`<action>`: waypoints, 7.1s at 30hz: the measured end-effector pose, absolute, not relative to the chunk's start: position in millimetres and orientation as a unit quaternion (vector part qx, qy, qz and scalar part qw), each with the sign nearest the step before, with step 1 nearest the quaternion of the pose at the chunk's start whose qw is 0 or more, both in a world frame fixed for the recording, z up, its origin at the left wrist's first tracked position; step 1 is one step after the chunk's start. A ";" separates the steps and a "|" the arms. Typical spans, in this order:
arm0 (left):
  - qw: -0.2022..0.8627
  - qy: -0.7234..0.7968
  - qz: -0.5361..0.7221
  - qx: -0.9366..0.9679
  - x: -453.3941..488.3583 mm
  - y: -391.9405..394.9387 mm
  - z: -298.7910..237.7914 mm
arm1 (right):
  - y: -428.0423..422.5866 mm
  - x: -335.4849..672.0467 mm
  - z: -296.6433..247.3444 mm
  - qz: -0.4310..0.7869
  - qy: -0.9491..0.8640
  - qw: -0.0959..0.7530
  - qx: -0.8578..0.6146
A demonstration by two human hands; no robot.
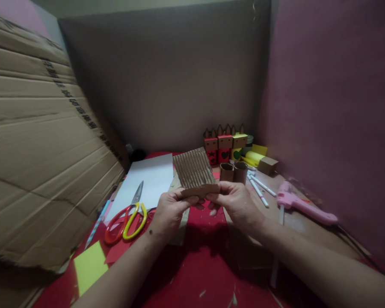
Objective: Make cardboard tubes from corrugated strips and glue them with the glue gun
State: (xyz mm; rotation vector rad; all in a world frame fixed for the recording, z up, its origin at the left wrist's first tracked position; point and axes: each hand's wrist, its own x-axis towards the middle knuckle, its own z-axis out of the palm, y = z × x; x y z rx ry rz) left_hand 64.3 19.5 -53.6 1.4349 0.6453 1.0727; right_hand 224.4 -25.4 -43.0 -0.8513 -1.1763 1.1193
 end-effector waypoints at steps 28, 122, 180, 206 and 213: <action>0.368 0.324 0.488 0.722 54.8 8.9 -34.6 | -22.4 230.5 -37.3 0.511 -0.517 0.588 -0.354; 0.571 0.261 0.459 0.628 61.0 7.9 -34.7 | -31.3 222.0 -45.1 0.523 -0.454 0.547 -0.470; 0.589 0.303 0.473 0.580 59.0 5.4 -34.9 | -34.0 217.6 -39.0 0.572 -0.451 0.550 -0.409; 0.217 0.237 0.393 0.861 53.9 2.3 -33.2 | -37.6 222.0 -26.1 0.572 -0.495 0.523 -0.393; 0.320 0.291 0.435 0.790 57.0 -0.7 -34.0 | -37.5 222.3 -30.4 0.531 -0.512 0.543 -0.401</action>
